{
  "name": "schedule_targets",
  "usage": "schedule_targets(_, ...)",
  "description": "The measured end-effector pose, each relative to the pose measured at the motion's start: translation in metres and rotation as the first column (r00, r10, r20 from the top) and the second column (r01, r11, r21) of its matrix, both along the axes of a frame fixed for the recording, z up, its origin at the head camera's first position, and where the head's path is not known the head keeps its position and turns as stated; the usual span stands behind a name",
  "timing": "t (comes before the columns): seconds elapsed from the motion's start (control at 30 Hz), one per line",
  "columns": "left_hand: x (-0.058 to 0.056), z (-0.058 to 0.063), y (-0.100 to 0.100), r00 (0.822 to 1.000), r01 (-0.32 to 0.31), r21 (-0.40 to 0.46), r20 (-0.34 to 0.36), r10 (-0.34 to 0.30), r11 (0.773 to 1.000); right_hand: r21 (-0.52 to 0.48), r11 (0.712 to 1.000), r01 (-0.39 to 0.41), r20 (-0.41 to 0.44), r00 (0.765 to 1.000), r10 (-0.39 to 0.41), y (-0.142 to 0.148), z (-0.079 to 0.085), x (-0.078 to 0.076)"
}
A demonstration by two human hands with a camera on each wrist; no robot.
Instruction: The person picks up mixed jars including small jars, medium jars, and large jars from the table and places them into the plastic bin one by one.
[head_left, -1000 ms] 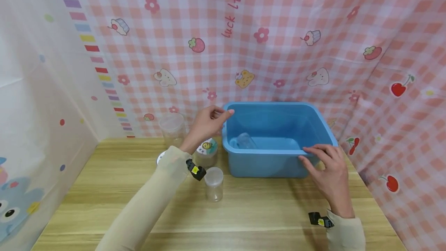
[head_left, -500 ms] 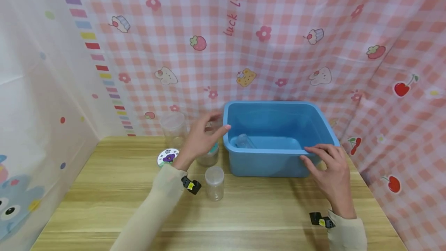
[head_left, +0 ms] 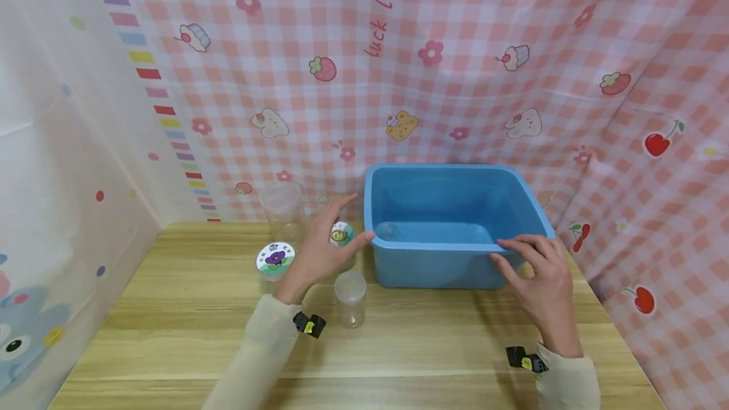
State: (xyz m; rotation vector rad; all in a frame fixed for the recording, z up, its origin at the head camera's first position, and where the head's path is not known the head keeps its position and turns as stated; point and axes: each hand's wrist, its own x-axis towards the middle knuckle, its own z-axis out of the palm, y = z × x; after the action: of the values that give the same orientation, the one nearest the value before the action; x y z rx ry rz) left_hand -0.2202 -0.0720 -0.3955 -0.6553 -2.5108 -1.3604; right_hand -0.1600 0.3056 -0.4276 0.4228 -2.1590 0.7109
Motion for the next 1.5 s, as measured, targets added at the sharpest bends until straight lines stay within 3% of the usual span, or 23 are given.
schedule_targets(0.3,0.017,-0.017,-0.005,1.000,-0.014,-0.051,-0.013,0.014,0.999,-0.002,1.000,0.012,0.011,1.000,-0.012,-0.001,0.000,0.001)
schedule_targets(0.67,0.028,-0.047,-0.014,0.998,0.055,0.029,-0.007,-0.055,0.998,0.002,1.000,0.027,0.015,1.000,-0.028,-0.002,0.001,0.000)
schedule_targets(1.0,0.032,-0.067,-0.018,0.992,0.077,0.096,0.089,-0.086,0.992,-0.005,0.999,0.032,0.027,0.999,-0.032,-0.002,0.001,0.001)
schedule_targets(1.23,0.035,-0.077,-0.022,0.973,0.134,0.202,0.160,-0.168,0.970,0.007,0.999,0.047,0.026,0.999,-0.047,-0.002,0.000,0.001)
schedule_targets(1.5,0.036,-0.085,-0.024,0.940,0.186,0.236,0.241,-0.243,0.954,0.003,0.998,0.057,0.040,0.998,-0.057,-0.002,-0.001,0.001)
